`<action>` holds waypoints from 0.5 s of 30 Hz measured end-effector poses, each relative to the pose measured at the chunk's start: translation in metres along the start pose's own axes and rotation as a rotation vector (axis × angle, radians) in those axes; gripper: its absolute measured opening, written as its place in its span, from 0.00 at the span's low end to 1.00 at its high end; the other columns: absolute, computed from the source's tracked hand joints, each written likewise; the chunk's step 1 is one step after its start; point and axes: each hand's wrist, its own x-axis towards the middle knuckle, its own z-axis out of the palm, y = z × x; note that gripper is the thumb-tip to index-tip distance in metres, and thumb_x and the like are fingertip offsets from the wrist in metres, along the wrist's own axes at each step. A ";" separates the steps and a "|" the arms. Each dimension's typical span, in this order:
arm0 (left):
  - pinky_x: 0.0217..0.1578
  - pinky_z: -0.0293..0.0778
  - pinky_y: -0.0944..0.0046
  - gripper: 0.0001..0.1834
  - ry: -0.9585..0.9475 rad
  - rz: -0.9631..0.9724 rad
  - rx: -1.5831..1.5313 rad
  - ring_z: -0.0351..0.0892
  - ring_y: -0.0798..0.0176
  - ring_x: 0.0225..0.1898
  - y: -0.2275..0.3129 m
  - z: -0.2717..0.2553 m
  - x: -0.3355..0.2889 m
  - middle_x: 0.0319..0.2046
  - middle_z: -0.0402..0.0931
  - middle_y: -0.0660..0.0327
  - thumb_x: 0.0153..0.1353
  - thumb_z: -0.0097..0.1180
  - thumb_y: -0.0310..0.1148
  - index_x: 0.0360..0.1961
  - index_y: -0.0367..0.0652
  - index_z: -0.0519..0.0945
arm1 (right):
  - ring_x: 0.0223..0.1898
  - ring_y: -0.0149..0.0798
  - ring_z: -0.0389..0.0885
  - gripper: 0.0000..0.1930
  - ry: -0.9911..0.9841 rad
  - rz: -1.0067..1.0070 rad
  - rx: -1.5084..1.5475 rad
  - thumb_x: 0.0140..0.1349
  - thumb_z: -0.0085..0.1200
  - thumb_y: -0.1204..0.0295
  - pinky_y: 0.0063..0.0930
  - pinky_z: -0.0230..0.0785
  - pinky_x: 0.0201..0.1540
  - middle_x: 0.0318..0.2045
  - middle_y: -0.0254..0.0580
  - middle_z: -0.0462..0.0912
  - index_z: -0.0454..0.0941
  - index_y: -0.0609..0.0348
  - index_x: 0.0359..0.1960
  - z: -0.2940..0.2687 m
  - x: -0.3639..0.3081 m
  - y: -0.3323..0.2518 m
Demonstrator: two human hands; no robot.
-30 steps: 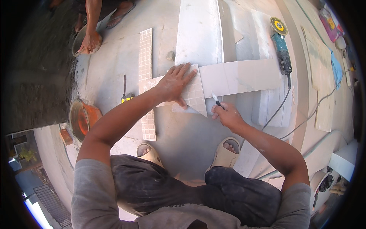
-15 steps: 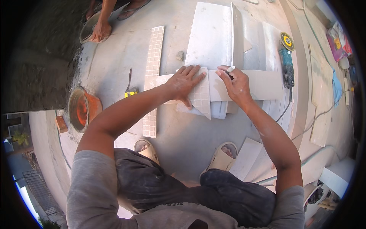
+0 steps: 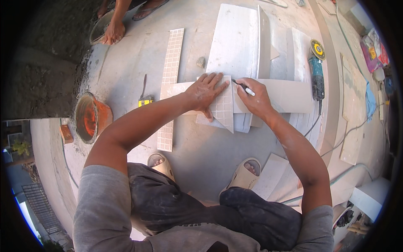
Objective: The person uses a handheld power tool to cut a white rectangular tile on the floor. He then measures and marks the tile with a tape measure and marker before cutting it again.
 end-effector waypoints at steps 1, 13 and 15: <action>0.79 0.50 0.44 0.80 -0.004 -0.002 0.003 0.48 0.36 0.80 0.000 -0.001 0.000 0.77 0.50 0.36 0.30 0.86 0.59 0.81 0.41 0.52 | 0.47 0.54 0.88 0.11 -0.009 -0.002 -0.007 0.66 0.60 0.72 0.40 0.78 0.53 0.44 0.54 0.89 0.84 0.65 0.47 0.000 0.000 0.000; 0.80 0.50 0.44 0.80 -0.035 -0.022 0.018 0.47 0.37 0.81 0.002 -0.002 0.001 0.78 0.49 0.37 0.30 0.86 0.60 0.81 0.40 0.51 | 0.38 0.54 0.84 0.09 -0.290 0.163 -0.013 0.66 0.58 0.72 0.42 0.76 0.45 0.37 0.54 0.87 0.84 0.66 0.42 -0.023 -0.066 -0.044; 0.80 0.49 0.43 0.81 -0.038 -0.020 0.027 0.47 0.37 0.81 0.002 -0.001 0.002 0.79 0.49 0.37 0.30 0.85 0.61 0.81 0.40 0.51 | 0.34 0.52 0.83 0.10 -0.328 0.201 -0.007 0.68 0.58 0.70 0.42 0.75 0.42 0.34 0.54 0.86 0.83 0.67 0.41 -0.027 -0.081 -0.055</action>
